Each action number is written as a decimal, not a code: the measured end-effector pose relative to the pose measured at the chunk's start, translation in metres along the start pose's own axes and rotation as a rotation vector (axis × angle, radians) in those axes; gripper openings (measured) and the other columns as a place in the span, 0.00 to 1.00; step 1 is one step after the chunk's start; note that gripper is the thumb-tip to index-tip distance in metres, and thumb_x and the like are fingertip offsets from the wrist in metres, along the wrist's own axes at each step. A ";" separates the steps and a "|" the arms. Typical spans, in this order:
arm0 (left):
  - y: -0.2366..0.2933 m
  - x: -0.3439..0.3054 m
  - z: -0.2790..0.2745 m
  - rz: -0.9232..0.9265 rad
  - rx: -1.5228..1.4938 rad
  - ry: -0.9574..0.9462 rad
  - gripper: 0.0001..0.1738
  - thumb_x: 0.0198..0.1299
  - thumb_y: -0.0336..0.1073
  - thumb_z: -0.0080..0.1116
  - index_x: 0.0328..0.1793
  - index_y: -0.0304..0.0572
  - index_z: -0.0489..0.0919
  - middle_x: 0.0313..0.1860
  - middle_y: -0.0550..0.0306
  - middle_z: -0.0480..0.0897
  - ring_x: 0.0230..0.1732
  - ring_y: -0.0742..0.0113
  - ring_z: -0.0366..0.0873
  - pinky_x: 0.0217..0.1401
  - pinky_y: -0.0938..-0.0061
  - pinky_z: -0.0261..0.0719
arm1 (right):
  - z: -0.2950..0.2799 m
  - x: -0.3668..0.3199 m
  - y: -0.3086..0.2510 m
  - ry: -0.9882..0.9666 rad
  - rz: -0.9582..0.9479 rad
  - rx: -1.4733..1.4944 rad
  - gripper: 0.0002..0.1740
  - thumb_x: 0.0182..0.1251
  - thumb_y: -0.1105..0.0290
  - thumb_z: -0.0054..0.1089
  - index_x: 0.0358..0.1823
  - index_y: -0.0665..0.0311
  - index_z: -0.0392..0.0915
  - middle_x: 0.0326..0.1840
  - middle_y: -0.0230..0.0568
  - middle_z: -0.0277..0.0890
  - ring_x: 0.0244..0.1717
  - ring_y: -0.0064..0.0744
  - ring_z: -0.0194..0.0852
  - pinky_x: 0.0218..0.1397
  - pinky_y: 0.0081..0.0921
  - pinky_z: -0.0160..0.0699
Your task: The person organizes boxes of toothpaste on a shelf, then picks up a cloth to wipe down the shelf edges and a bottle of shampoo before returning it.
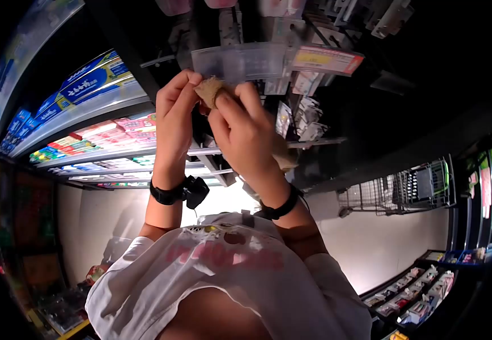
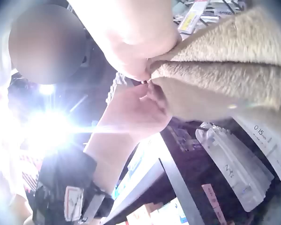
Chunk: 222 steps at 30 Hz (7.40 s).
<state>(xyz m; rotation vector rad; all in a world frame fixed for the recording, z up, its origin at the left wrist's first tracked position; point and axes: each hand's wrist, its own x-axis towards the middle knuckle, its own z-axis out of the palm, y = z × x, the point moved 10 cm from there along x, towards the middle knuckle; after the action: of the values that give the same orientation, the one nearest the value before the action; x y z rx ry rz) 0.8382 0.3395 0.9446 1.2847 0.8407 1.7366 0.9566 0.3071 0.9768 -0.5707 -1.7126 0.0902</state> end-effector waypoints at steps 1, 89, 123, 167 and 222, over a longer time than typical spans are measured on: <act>0.002 0.000 0.000 0.008 0.019 0.007 0.12 0.65 0.35 0.46 0.31 0.37 0.72 0.20 0.66 0.71 0.23 0.82 0.65 0.27 0.86 0.63 | 0.000 0.002 0.002 -0.012 0.009 -0.011 0.06 0.47 0.83 0.54 0.29 0.70 0.72 0.29 0.43 0.65 0.23 0.40 0.67 0.25 0.29 0.67; 0.011 -0.007 -0.005 0.161 0.430 0.169 0.14 0.62 0.33 0.49 0.24 0.34 0.67 0.15 0.69 0.63 0.21 0.84 0.55 0.21 0.84 0.53 | 0.063 -0.053 0.078 -0.231 1.070 2.002 0.30 0.51 0.68 0.43 0.60 0.67 0.62 0.54 0.46 0.68 0.51 0.37 0.71 0.56 0.29 0.71; -0.047 -0.146 -0.126 -0.346 0.607 0.480 0.09 0.62 0.34 0.52 0.37 0.34 0.70 0.25 0.62 0.70 0.29 0.80 0.61 0.33 0.82 0.66 | 0.126 -0.146 0.076 -0.873 0.682 0.971 0.14 0.59 0.78 0.54 0.47 0.72 0.70 0.39 0.35 0.74 0.39 0.18 0.68 0.44 0.16 0.68; 0.014 -0.058 -0.151 0.258 0.904 0.597 0.10 0.49 0.31 0.58 0.32 0.38 0.68 0.17 0.46 0.69 0.21 0.45 0.71 0.21 0.67 0.66 | 0.130 -0.062 0.012 0.010 0.052 -0.001 0.28 0.58 0.77 0.54 0.62 0.72 0.60 0.50 0.55 0.59 0.46 0.50 0.63 0.50 0.36 0.65; 0.279 -0.884 -0.425 -0.513 0.923 2.365 0.28 0.60 0.44 0.49 0.62 0.36 0.63 0.52 0.45 0.73 0.52 0.57 0.72 0.55 0.65 0.68 | 0.375 -0.507 -0.787 -2.692 -0.348 1.658 0.14 0.62 0.64 0.56 0.42 0.66 0.75 0.31 0.26 0.74 0.30 0.15 0.68 0.31 0.17 0.70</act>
<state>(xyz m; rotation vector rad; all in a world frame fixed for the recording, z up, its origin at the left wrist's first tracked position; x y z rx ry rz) 0.5138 -0.5938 0.6928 -1.4439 2.8603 1.6368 0.4079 -0.4992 0.7204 -1.0651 1.2430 -1.2755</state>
